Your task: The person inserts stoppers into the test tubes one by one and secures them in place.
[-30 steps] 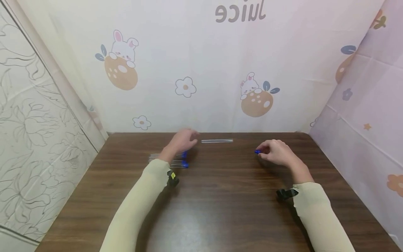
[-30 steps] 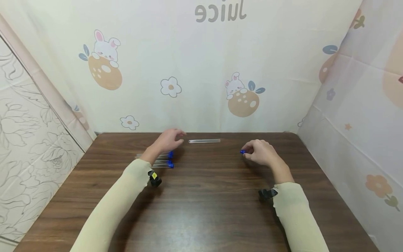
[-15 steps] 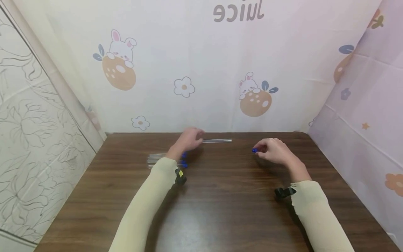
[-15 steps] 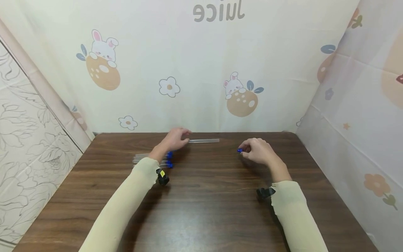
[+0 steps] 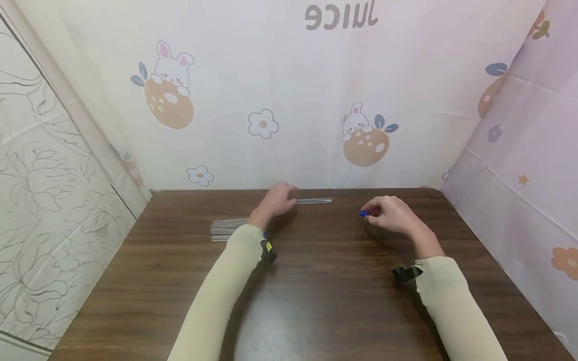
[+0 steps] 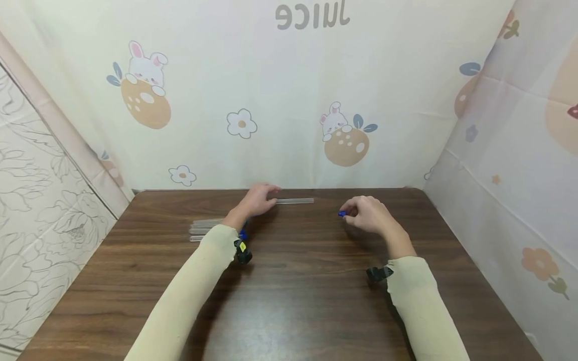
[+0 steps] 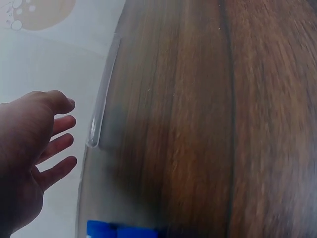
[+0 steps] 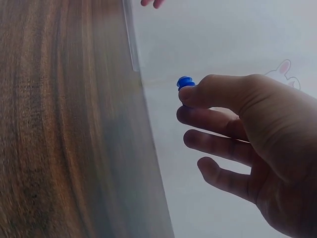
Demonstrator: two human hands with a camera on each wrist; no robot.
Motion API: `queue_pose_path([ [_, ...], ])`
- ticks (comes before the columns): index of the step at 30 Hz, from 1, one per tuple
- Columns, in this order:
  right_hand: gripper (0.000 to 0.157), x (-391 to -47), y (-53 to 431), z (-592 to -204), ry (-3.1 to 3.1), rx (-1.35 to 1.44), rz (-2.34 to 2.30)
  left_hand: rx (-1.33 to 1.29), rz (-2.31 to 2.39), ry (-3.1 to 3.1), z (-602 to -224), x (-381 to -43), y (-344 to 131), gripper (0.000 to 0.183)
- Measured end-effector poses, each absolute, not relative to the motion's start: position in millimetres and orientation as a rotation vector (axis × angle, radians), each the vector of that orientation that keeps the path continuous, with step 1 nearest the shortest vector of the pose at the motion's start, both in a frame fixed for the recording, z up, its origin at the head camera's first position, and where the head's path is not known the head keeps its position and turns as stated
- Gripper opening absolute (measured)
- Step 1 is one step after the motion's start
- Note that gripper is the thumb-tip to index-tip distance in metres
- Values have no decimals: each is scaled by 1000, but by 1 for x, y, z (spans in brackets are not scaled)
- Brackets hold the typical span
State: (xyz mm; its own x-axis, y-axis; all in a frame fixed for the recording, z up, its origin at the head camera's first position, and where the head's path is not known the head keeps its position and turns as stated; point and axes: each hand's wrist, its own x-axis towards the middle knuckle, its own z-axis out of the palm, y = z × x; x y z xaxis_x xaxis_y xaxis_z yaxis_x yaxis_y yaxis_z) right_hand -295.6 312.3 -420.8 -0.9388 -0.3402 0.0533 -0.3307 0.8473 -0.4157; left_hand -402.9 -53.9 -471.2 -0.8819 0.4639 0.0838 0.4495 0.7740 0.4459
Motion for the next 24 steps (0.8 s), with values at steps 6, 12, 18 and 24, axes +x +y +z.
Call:
queue_pose_path([
  [6,22,-298,311,-421,2989,-543,-685,761,729,2930,-481,-412,-46,48],
  [12,22,-297,311,-419,2994,-545,-678,774,666,2959,-491,-418,-40,47],
  [18,21,-298,310,-418,2987,-556,-689,747,641,2947,-467,-388,-33,37],
  [24,22,-299,310,-419,2989,-556,-683,739,605,2996,-472,-386,-31,27],
])
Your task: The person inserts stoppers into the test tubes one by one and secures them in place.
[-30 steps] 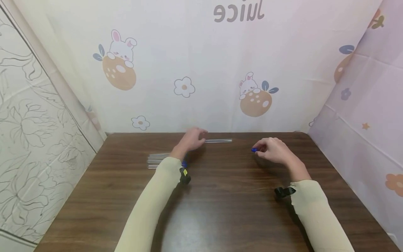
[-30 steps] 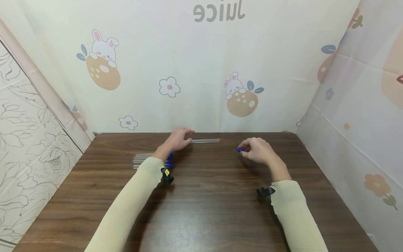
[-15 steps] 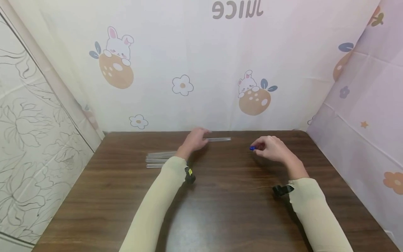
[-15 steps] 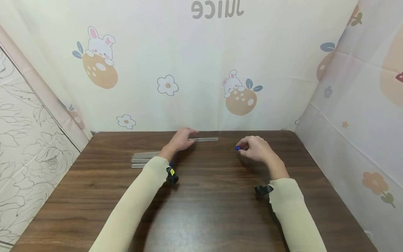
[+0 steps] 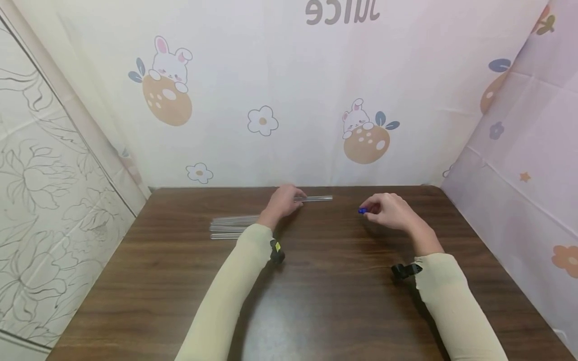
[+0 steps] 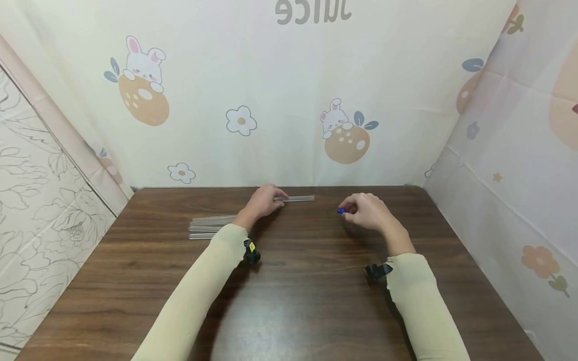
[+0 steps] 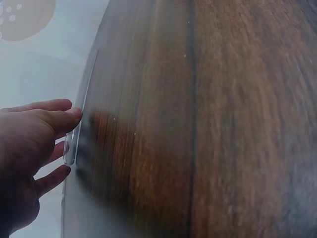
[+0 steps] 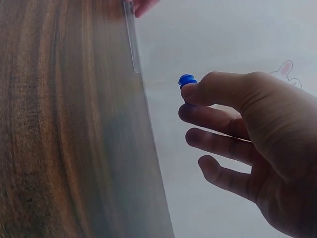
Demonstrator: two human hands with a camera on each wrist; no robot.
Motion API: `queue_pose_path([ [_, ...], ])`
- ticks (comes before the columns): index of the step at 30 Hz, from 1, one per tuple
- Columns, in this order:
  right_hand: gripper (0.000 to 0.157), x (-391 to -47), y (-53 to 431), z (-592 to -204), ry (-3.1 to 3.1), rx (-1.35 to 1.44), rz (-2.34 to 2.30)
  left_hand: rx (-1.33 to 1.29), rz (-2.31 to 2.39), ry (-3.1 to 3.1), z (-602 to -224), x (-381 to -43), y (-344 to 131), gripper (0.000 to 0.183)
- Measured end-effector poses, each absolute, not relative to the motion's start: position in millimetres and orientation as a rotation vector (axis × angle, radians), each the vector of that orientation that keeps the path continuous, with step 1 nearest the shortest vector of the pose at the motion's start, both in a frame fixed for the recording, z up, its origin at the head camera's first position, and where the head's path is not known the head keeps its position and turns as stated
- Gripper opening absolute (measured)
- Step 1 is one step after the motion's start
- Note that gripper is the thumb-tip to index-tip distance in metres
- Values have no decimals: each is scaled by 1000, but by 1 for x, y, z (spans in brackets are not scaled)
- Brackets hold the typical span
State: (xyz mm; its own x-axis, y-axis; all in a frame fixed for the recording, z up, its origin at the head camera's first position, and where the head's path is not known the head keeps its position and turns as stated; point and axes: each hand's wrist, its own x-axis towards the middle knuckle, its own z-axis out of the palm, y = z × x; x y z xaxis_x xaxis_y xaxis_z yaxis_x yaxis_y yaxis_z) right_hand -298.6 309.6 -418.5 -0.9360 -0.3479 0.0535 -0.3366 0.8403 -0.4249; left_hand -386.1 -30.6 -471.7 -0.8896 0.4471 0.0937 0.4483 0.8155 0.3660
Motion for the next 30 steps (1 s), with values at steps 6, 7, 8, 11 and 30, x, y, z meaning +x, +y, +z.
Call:
queue_pose_path([
  [6,21,-299,309,-416,2992,-561,-684,-690,-649,-2995,-471,-385,-28,27],
  [7,21,-300,309,-416,2993,-559,-680,-673,-651,-3005,-463,-377,-27,28],
  [8,21,-300,309,-415,2994,-564,-678,-663,-644,-3011,-463,-377,-26,28],
  [11,21,-301,309,-415,2996,-572,-672,-655,-634,-3021,-465,-379,-26,26],
  [30,21,-298,312,-413,2985,-536,-712,-722,-562,-3043,-471,-381,-23,28],
])
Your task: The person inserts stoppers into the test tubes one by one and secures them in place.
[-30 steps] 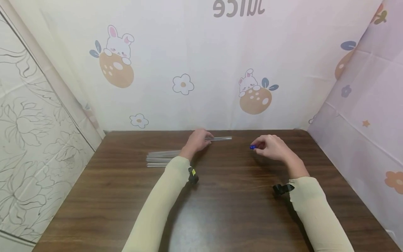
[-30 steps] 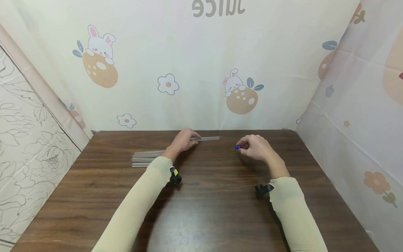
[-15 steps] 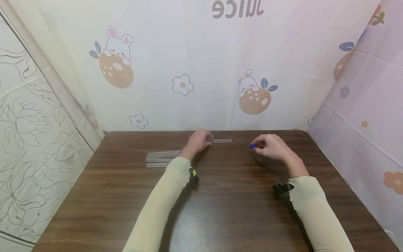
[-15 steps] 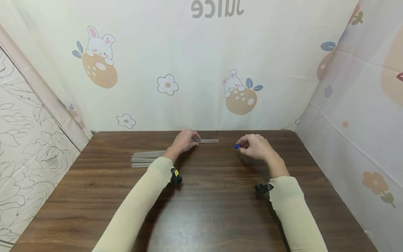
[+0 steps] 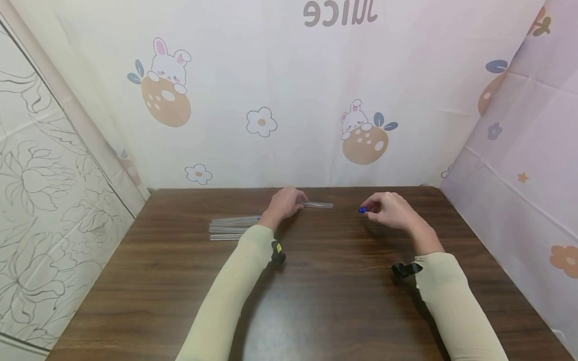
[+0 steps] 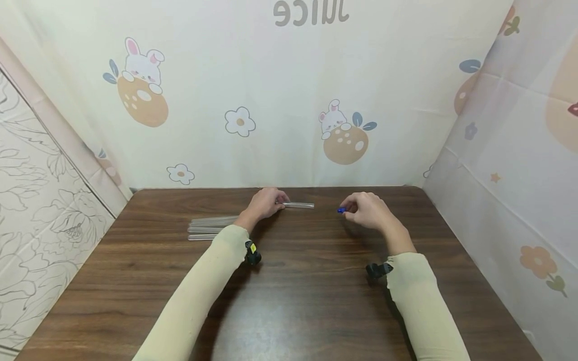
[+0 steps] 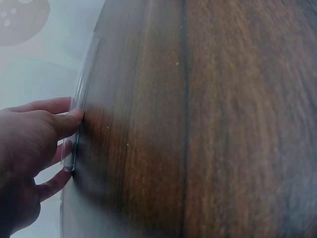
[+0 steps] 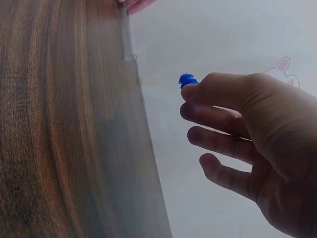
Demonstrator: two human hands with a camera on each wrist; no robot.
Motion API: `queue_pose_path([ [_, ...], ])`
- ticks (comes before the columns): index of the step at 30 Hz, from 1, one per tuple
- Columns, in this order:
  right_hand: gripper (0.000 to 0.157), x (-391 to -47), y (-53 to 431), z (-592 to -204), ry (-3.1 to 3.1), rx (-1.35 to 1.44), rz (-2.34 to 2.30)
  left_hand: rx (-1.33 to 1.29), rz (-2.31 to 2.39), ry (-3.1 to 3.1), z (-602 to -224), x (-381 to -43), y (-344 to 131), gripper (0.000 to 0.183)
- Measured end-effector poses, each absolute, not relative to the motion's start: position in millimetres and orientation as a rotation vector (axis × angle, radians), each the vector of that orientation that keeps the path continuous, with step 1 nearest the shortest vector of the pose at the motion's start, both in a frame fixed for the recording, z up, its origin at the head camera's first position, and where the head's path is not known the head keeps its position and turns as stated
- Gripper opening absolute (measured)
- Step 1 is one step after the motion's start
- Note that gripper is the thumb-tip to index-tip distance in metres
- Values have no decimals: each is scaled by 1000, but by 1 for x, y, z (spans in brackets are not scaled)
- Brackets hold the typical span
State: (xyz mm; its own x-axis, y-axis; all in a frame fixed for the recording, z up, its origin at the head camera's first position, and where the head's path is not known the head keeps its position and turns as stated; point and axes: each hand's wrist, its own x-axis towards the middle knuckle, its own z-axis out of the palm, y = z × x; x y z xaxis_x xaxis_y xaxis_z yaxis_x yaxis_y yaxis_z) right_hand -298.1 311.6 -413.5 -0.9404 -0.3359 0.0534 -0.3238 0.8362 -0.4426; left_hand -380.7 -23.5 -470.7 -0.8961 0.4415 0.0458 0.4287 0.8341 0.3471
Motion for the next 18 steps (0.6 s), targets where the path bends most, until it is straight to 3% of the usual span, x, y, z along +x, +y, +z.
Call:
queue_pose_path([
  [6,20,-297,312,-413,2995,-522,-719,671,550,2975,-463,-373,-22,27],
  [18,20,-301,311,-417,3006,-560,-770,706,569,2964,-523,-432,-24,23],
])
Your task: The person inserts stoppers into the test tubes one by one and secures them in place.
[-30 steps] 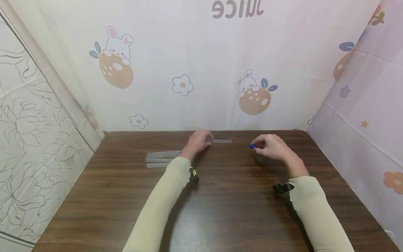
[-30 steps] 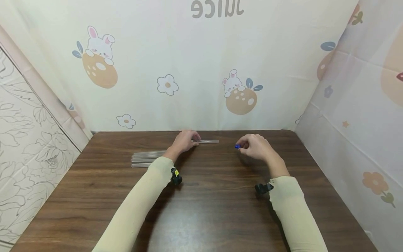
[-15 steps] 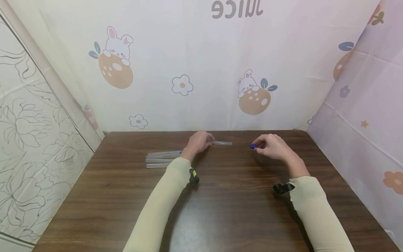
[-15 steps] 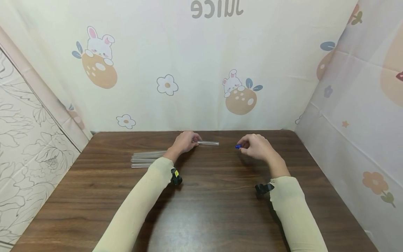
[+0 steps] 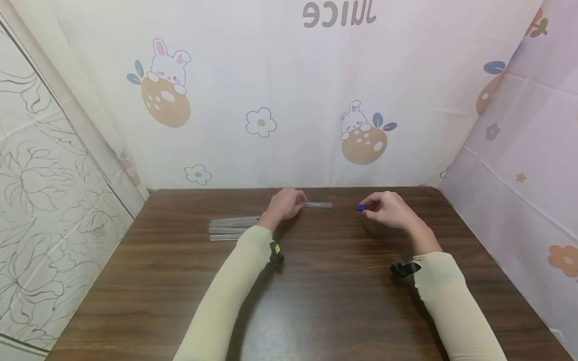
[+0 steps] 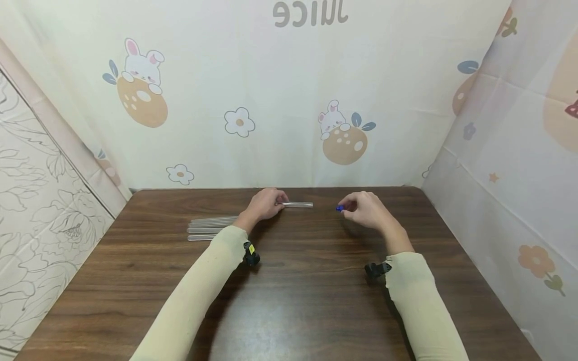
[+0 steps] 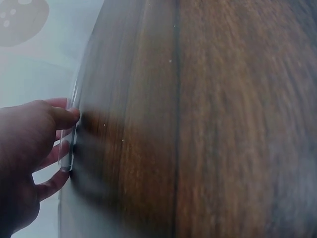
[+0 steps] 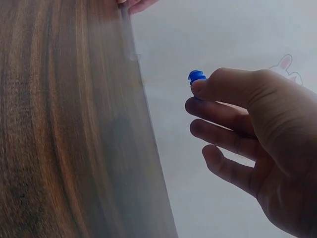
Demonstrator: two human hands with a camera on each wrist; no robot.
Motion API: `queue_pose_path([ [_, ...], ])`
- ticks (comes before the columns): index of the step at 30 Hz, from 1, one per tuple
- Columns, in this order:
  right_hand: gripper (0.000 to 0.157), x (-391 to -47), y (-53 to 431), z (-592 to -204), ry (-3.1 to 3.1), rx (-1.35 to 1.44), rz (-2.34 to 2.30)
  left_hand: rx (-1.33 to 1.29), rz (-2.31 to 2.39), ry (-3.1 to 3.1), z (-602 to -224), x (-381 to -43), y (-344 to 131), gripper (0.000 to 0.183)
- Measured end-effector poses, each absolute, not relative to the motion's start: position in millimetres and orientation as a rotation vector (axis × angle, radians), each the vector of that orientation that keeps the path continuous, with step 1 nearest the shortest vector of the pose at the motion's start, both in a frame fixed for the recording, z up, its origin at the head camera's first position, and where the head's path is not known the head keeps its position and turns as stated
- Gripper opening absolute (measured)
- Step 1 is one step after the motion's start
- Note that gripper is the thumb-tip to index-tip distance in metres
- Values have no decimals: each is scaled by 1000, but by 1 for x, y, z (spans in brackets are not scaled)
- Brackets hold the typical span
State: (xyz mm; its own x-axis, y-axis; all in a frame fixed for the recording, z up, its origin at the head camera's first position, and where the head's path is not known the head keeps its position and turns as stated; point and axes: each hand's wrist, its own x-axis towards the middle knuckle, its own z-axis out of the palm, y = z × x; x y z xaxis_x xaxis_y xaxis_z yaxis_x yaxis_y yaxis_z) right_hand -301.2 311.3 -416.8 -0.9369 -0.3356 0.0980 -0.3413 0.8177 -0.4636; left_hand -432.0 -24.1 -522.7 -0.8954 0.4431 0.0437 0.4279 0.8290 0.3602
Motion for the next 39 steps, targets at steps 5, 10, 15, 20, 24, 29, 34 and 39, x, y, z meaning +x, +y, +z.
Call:
queue_pose_path([
  [5,22,-303,310,-419,-2976,565,789,709,559,2998,-510,-419,-26,24],
  [10,25,-304,309,-417,-2957,562,794,710,597,2993,-483,-400,-29,25],
  [15,26,-304,309,-413,-2936,547,803,731,623,2975,-456,-383,-33,27],
  [20,20,-304,308,-408,-2912,563,860,731,590,3004,-454,-385,-40,27],
  [24,19,-304,309,-407,-2892,582,904,746,598,3040,-448,-378,-45,24],
  [29,19,-307,307,-409,-2854,588,946,764,593,3084,-429,-366,-52,25],
  [34,21,-309,305,-410,-2830,589,967,806,577,3115,-422,-366,-64,25],
  [39,22,-309,303,-403,-2845,546,1008,837,615,3115,-413,-364,-75,26],
])
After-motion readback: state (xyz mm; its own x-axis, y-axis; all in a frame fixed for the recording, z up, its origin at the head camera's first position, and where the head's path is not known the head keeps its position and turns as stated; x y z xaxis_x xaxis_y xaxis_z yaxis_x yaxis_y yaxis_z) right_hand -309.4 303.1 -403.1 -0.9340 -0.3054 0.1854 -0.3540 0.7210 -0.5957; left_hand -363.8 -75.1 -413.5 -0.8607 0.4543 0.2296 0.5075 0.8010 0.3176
